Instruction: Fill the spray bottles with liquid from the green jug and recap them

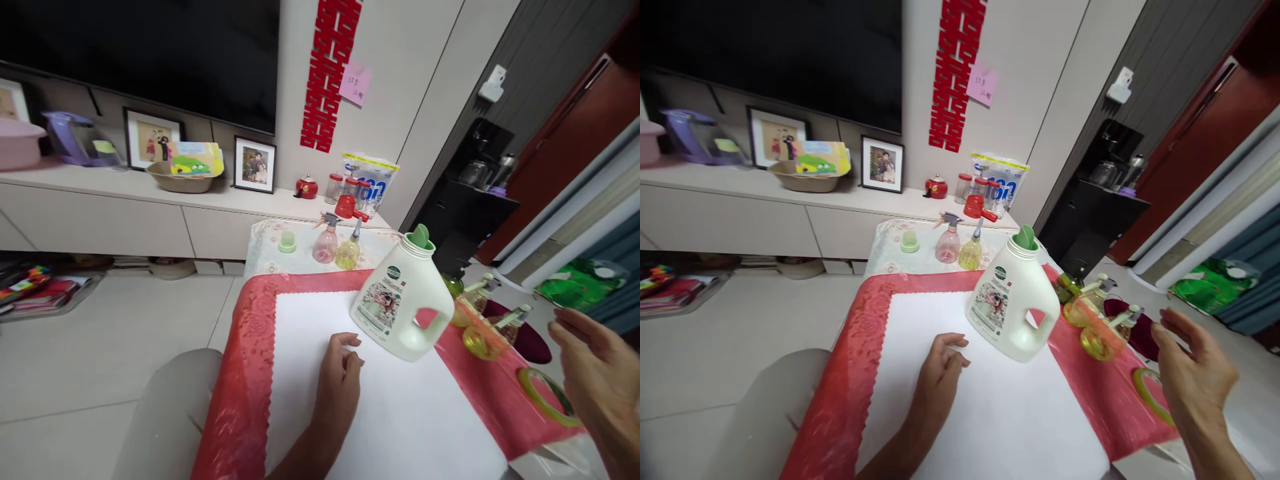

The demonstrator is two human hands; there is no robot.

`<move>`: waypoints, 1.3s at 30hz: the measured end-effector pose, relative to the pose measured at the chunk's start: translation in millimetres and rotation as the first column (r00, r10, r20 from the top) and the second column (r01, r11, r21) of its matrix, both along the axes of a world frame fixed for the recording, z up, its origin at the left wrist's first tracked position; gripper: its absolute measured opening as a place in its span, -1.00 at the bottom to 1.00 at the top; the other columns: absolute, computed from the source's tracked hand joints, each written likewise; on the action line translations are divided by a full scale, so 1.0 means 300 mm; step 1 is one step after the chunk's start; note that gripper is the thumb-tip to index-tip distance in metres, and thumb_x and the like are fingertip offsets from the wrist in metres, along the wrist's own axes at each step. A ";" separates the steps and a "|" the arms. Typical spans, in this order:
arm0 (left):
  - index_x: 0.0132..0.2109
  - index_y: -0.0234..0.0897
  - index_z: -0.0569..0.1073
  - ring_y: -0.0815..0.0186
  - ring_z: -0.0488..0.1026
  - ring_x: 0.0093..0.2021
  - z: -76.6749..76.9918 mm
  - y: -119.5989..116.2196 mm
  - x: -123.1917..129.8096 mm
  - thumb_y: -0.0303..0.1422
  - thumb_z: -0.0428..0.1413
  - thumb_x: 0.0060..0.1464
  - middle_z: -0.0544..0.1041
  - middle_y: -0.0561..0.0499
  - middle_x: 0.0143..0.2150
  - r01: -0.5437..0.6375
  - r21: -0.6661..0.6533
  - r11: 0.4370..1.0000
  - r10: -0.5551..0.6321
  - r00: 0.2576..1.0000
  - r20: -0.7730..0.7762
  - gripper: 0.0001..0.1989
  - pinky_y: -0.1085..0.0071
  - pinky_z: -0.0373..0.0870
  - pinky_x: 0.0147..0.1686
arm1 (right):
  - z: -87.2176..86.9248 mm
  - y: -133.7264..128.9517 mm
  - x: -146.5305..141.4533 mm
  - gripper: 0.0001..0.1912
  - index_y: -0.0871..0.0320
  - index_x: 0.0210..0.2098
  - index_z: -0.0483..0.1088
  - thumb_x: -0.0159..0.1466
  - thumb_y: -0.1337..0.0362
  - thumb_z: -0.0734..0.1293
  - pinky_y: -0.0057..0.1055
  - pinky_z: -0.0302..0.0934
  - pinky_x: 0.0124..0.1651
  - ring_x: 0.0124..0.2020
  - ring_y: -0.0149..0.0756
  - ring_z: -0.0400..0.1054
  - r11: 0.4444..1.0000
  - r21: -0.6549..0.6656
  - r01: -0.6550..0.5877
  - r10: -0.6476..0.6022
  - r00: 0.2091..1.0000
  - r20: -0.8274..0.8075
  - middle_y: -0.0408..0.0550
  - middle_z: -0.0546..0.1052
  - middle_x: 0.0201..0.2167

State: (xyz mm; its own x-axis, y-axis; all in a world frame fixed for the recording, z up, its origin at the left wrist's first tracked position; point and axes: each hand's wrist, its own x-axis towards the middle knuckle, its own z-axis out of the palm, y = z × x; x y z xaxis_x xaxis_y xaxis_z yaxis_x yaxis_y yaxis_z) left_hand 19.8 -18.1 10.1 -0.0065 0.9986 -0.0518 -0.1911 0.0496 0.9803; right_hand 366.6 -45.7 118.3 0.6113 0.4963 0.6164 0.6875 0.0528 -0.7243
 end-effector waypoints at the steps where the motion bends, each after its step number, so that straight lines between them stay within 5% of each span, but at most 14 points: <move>1: -0.13 -0.19 0.41 0.19 0.53 -0.26 0.004 -0.002 0.001 -0.42 0.00 0.09 0.50 0.05 -0.37 0.005 -0.014 1.000 -0.005 1.000 0.004 -0.80 0.27 0.35 -0.20 | 0.034 0.014 -0.058 -0.57 -0.16 0.04 0.49 0.19 -0.05 0.39 0.26 0.11 0.26 0.16 0.20 0.33 0.998 -0.032 0.055 -0.055 0.998 0.010 0.21 0.48 0.08; 8: -0.12 -0.20 0.41 0.22 0.49 -0.29 0.005 -0.011 0.009 -0.49 -0.02 0.05 0.40 0.09 -0.46 0.006 -0.055 0.998 -0.004 0.999 0.033 -0.75 0.33 0.33 -0.24 | 0.297 0.160 -0.466 -0.58 -0.13 0.09 0.47 0.29 -0.06 0.33 0.04 0.25 0.19 0.07 0.09 0.41 0.990 0.009 -0.144 0.136 0.954 0.267 0.05 0.52 0.04; 13: -0.12 -0.22 0.39 0.23 0.48 -0.29 -0.004 -0.010 0.021 -0.52 -0.07 0.05 0.41 0.06 -0.43 0.043 -0.084 0.996 -0.038 0.997 0.062 -0.73 0.33 0.29 -0.23 | 0.376 0.298 -0.761 -0.72 0.01 -0.05 0.52 0.30 0.13 0.32 -0.15 0.34 -0.05 -0.14 -0.14 0.44 0.875 -0.178 -0.450 0.475 0.729 0.492 -0.03 0.55 -0.09; 17: -0.14 -0.21 0.39 0.24 0.45 -0.33 -0.016 -0.010 0.027 -0.52 -0.05 0.02 0.40 0.06 -0.45 0.049 -0.100 0.994 -0.040 0.995 0.087 -0.74 0.36 0.26 -0.28 | 0.292 0.518 -0.954 -0.69 0.12 -0.04 0.53 0.24 0.37 0.31 -0.16 0.25 0.14 0.09 -0.13 0.37 0.819 -0.342 -0.460 0.553 0.792 0.259 -0.01 0.50 0.06; 20: -0.15 -0.21 0.38 0.26 0.40 -0.38 -0.024 -0.009 0.032 -0.51 -0.04 0.03 0.37 0.08 -0.46 0.047 -0.122 0.991 -0.037 0.995 0.089 -0.76 0.37 0.23 -0.32 | 0.187 0.697 -1.004 -0.65 0.23 0.04 0.47 0.26 0.41 0.33 -0.05 0.03 0.34 0.32 -0.05 0.14 0.865 -0.394 -0.312 0.402 0.900 0.170 0.11 0.37 0.22; 24: -0.14 -0.22 0.38 0.24 0.42 -0.35 -0.031 -0.003 0.042 -0.49 -0.06 0.07 0.31 0.11 -0.48 0.059 -0.165 0.985 -0.038 0.991 0.126 -0.78 0.36 0.25 -0.29 | 0.069 0.860 -0.984 -0.62 0.15 0.11 0.38 0.35 0.16 0.33 0.05 0.22 0.20 0.18 -0.09 0.29 0.850 -0.507 -0.142 0.190 0.981 0.046 0.08 0.37 0.19; 32: -0.11 -0.25 0.41 0.26 0.48 -0.33 -0.039 0.001 0.059 -0.47 -0.04 0.09 0.49 0.00 -0.28 0.073 -0.231 0.970 -0.022 0.976 0.217 -0.77 0.35 0.28 -0.25 | -0.001 1.010 -0.947 -0.59 0.17 0.13 0.35 0.36 0.12 0.32 -0.06 0.35 0.06 0.05 -0.16 0.38 0.799 -0.590 -0.116 0.117 0.992 -0.038 0.07 0.42 0.11; 35: -0.11 -0.26 0.40 0.29 0.47 -0.33 -0.040 0.005 0.062 -0.50 -0.06 0.09 0.51 -0.04 -0.19 0.059 -0.239 0.969 -0.008 0.978 0.207 -0.76 0.35 0.29 -0.24 | -0.004 1.041 -0.943 -0.61 0.16 0.11 0.36 0.37 0.12 0.31 -0.09 0.36 0.05 0.03 -0.18 0.39 0.809 -0.578 -0.103 0.096 0.994 -0.043 0.07 0.42 0.10; 39: -0.11 -0.24 0.39 0.28 0.46 -0.31 -0.038 0.008 0.054 -0.50 -0.04 0.09 0.46 0.02 -0.29 0.093 -0.232 0.968 -0.042 0.975 0.217 -0.77 0.37 0.28 -0.24 | 0.001 1.036 -0.941 -0.62 0.15 0.11 0.36 0.37 0.13 0.31 -0.11 0.36 0.05 0.03 -0.19 0.39 0.840 -0.530 -0.119 0.136 0.991 -0.006 0.07 0.42 0.11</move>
State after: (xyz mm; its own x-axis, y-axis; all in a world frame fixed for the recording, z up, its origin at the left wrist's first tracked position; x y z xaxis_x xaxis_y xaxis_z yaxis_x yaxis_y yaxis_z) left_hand 35.9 -15.8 -1.4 0.0971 0.9545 -0.2819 -0.3777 0.2974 0.8769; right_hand 84.4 265.0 118.5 0.5052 0.8242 0.2561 0.7235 -0.2426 -0.6463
